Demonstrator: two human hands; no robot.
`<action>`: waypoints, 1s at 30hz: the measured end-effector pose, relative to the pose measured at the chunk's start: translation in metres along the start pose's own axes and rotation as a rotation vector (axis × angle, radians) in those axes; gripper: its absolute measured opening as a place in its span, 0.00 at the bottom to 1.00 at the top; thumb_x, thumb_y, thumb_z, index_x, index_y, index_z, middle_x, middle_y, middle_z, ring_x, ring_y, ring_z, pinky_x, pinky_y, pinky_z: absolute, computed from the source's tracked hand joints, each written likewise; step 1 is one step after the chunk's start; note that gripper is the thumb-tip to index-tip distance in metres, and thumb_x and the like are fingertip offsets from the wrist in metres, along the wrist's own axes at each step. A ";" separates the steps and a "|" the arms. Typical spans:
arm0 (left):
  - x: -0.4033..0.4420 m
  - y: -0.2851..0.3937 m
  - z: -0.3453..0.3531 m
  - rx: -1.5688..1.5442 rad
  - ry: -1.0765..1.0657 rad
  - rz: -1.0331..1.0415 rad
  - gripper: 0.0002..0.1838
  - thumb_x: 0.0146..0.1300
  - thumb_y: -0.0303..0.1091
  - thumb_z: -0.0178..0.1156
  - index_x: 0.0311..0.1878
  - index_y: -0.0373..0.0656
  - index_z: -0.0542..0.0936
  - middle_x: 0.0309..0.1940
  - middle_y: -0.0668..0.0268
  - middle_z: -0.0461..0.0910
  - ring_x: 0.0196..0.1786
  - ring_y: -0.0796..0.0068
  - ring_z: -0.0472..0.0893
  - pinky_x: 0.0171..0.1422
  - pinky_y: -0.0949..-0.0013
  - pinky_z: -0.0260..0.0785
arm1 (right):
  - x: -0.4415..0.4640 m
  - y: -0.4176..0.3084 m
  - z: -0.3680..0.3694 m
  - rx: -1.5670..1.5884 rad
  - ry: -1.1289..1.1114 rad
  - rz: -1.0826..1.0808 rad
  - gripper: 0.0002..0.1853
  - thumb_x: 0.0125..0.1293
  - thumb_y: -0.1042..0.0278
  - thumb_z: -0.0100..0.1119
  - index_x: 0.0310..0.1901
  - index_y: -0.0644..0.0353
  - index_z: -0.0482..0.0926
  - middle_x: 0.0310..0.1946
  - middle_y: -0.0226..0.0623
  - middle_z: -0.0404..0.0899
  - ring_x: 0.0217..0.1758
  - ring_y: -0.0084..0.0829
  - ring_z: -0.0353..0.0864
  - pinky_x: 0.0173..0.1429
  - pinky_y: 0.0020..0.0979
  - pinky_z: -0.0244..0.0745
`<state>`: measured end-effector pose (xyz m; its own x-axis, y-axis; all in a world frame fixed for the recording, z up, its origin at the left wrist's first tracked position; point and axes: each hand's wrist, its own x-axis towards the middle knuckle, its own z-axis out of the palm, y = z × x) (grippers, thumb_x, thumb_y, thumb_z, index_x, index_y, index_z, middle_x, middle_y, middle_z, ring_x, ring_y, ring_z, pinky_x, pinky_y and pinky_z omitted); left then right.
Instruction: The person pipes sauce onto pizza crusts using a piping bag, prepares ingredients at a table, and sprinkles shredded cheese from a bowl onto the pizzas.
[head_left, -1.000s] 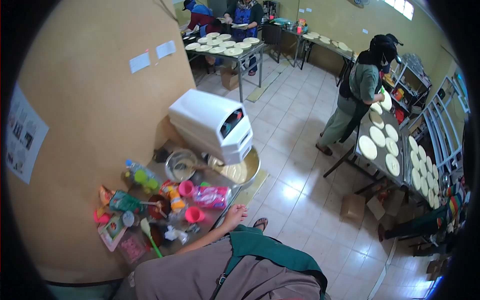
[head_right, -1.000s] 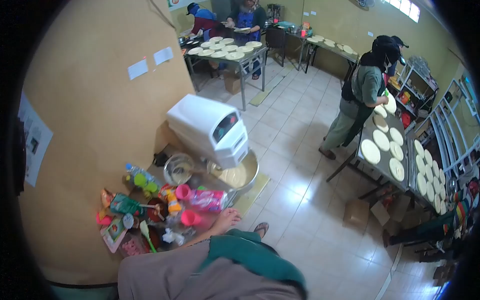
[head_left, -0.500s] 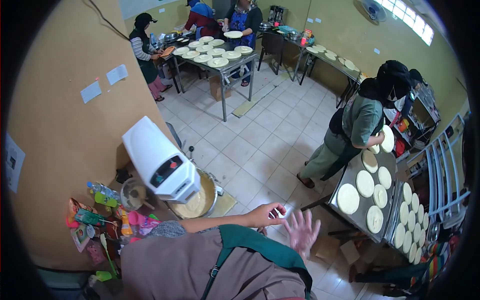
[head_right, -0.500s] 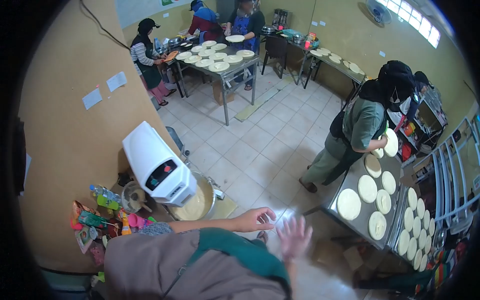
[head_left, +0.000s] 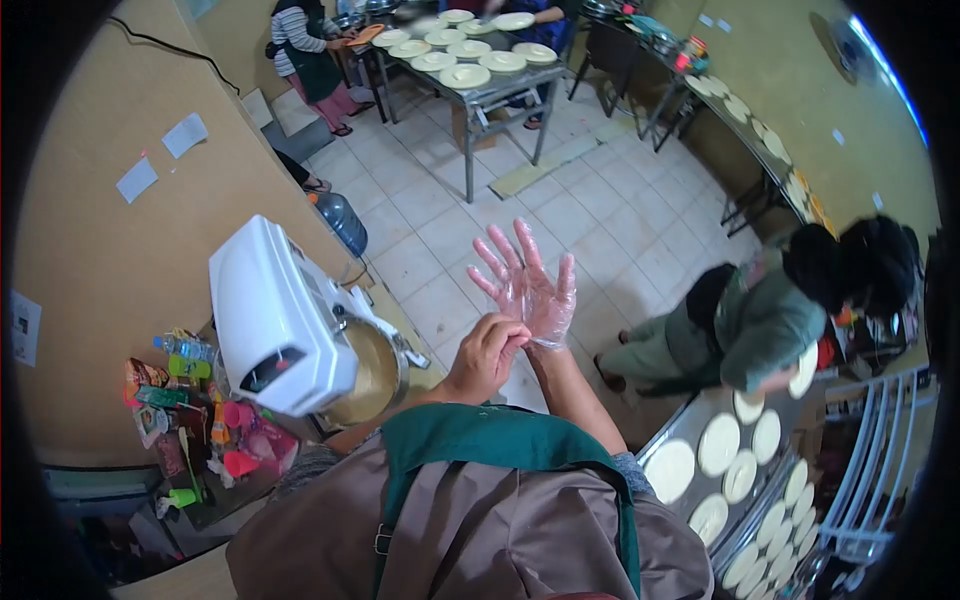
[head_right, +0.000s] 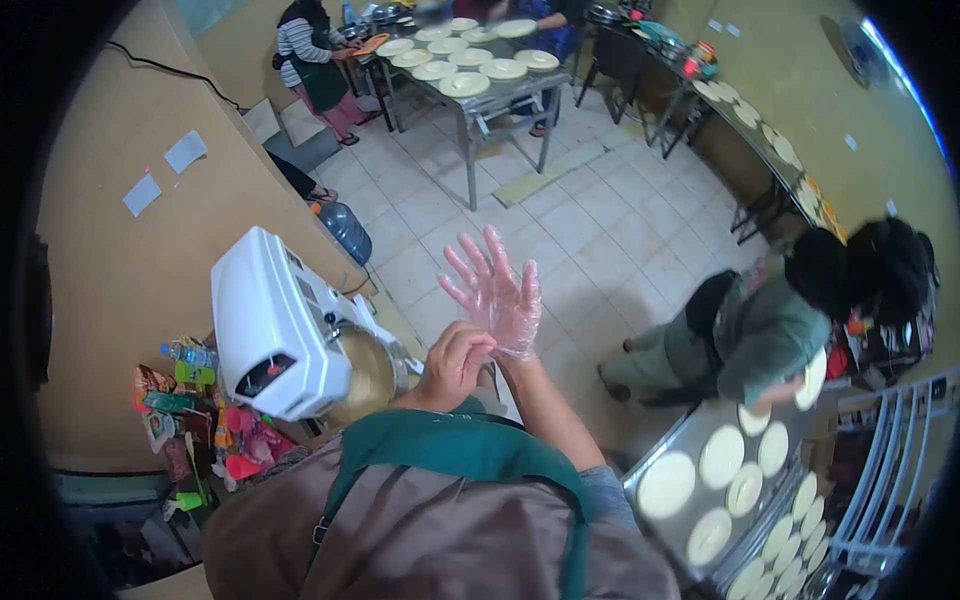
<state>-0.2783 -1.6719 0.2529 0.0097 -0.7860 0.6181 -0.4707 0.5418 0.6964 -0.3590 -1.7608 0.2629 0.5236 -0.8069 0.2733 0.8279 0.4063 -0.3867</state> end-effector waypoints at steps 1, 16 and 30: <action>0.013 -0.020 0.004 -0.052 -0.006 -0.029 0.04 0.58 0.21 0.56 0.36 0.37 0.73 0.31 0.59 0.75 0.33 0.60 0.77 0.38 0.66 0.70 | 0.023 0.000 -0.011 -0.012 -0.008 0.004 0.41 0.62 0.31 0.35 0.70 0.49 0.44 0.70 0.45 0.43 0.72 0.46 0.44 0.70 0.49 0.47; 0.270 -0.293 0.025 -0.387 -0.124 -0.394 0.04 0.62 0.26 0.55 0.37 0.37 0.75 0.32 0.61 0.79 0.35 0.74 0.79 0.42 0.72 0.70 | 0.386 -0.043 -0.212 -0.790 0.357 0.416 0.48 0.49 0.16 0.17 0.69 0.31 0.28 0.60 0.55 0.62 0.12 0.20 0.61 0.35 0.40 0.78; 0.482 -0.535 -0.212 -0.031 1.007 -0.502 0.15 0.69 0.41 0.42 0.48 0.42 0.73 0.44 0.67 0.75 0.42 0.80 0.71 0.42 0.76 0.64 | 0.745 0.098 -0.215 -0.687 -0.556 0.853 0.47 0.61 0.27 0.12 0.46 0.60 0.77 0.45 0.34 0.75 0.39 0.24 0.73 0.52 0.31 0.67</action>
<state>0.1658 -2.2776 0.2557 0.9066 -0.3262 0.2679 -0.1905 0.2500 0.9493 0.0691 -2.4143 0.2388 0.9993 -0.0323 -0.0209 -0.0114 0.2684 -0.9633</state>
